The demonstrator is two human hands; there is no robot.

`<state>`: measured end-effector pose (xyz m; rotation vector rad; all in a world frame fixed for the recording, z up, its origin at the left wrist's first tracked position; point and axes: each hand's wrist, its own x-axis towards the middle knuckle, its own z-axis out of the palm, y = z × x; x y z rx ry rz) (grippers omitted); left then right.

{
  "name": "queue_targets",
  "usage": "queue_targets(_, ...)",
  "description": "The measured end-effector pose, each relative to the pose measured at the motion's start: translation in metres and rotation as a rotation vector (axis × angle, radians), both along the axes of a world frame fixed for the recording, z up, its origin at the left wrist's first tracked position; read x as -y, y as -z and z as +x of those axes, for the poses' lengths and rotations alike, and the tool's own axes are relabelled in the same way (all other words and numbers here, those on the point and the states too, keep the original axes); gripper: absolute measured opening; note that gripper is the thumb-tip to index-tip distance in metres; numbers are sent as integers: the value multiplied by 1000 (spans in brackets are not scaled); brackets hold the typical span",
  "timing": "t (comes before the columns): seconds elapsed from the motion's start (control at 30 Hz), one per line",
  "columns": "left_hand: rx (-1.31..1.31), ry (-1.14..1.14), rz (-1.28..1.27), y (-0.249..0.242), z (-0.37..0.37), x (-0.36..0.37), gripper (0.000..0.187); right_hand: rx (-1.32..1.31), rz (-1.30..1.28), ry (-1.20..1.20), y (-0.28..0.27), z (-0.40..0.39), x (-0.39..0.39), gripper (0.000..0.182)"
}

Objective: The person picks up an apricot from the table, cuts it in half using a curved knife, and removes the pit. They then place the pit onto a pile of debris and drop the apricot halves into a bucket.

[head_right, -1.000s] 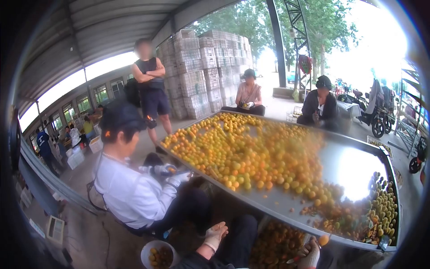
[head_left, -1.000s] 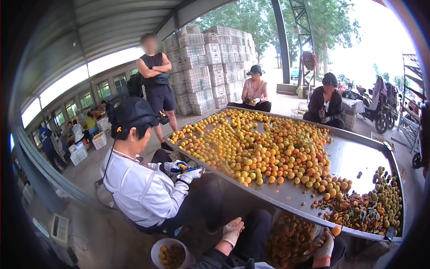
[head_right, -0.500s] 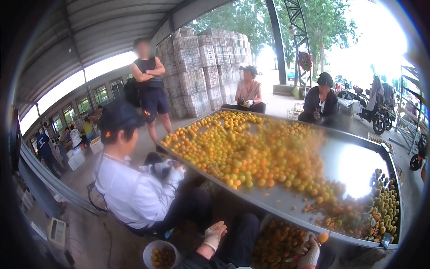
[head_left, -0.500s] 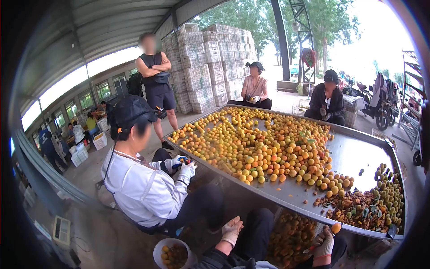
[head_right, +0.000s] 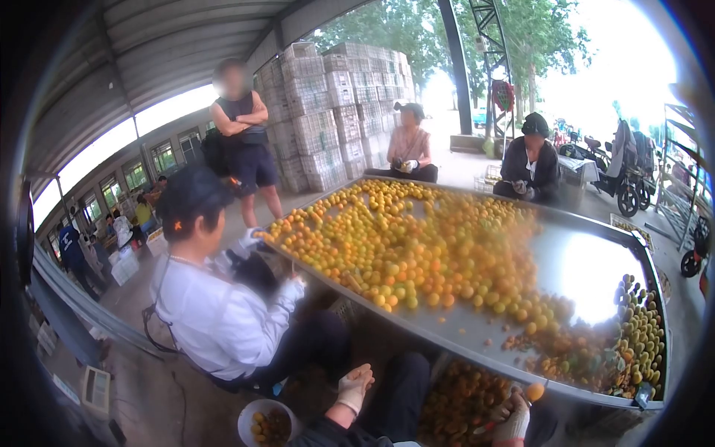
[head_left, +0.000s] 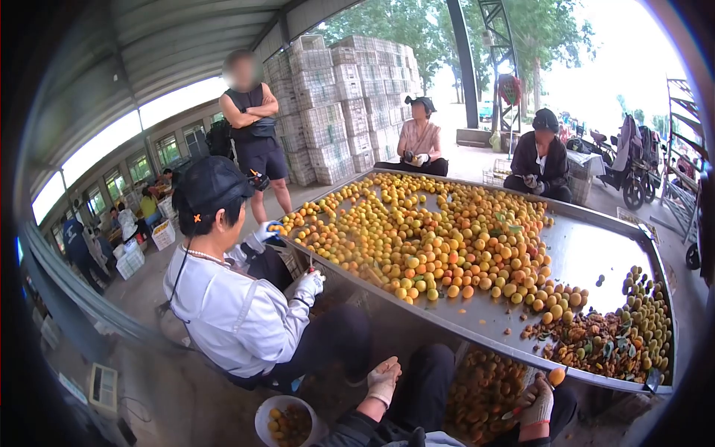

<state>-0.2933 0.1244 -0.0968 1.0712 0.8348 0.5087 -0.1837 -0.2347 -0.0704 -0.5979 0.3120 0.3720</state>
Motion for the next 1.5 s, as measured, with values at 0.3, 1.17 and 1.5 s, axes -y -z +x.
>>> queue_targets(0.3, 75, 24, -52, -4, 2, 0, 46, -69, -109, 57, -31, -13, -15, 10)
queue_targets(1.17, 363, 340, 224, -23, 167, 42, 41, 231, -617, 62, -77, 82, -45, 15)
queue_targets(1.5, 460, 878, 285, -123, 245, 155, 62, 545, -908, -212, -102, 151, -60, 14)
